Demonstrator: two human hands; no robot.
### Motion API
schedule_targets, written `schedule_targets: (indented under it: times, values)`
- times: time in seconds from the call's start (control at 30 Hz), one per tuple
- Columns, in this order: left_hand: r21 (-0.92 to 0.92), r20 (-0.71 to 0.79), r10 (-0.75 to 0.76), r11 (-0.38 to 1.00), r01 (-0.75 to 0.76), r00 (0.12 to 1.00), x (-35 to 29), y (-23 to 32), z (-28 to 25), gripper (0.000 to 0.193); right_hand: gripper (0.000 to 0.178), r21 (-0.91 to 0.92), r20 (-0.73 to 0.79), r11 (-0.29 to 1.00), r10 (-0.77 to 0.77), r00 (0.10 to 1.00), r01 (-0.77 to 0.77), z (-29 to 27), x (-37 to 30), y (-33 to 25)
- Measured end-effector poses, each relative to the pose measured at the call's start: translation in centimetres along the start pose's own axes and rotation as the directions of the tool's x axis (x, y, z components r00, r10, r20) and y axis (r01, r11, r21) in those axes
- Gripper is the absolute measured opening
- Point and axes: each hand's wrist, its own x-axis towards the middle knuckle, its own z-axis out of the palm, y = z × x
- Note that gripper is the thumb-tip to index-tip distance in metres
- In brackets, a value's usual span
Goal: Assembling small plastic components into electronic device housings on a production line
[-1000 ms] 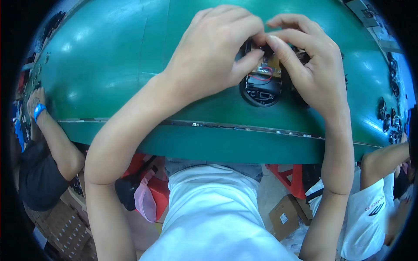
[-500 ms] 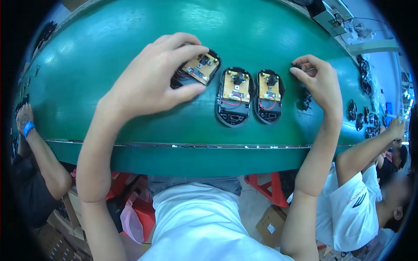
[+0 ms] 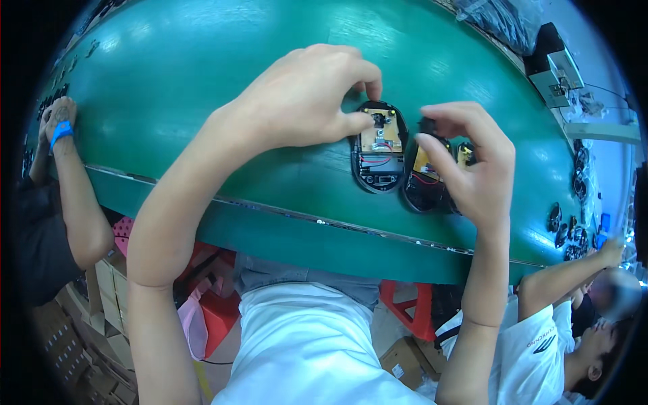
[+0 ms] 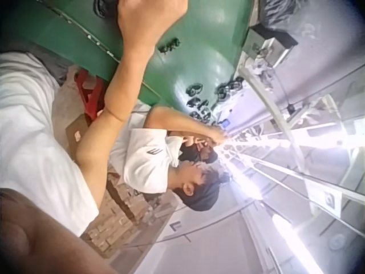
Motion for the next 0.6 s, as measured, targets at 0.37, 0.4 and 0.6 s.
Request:
schedule_targets:
  times: [0.37, 0.4, 0.6]
  values:
    - [-0.256, -0.133, -0.08, 0.966, 0.044, 0.988, -0.1, 1.1, 2.0, 0.031, 0.023, -0.039, -0.003, 0.997, -0.062, 0.998, 0.062, 3.2, 1.1, -0.1]
    - [-0.302, -0.119, -0.136, 0.949, 0.094, 0.984, -0.3, 1.5, 2.2, 0.033, 0.023, -0.068, -0.013, 0.994, -0.092, 0.996, 0.09, 3.2, 1.0, 0.1]
    - [-0.127, -0.357, -0.091, 0.991, 0.048, 0.93, -1.1, 2.5, 4.2, 0.036, 0.022, -0.039, 0.028, 0.999, -0.023, 0.999, 0.024, 3.0, 1.0, 0.4]
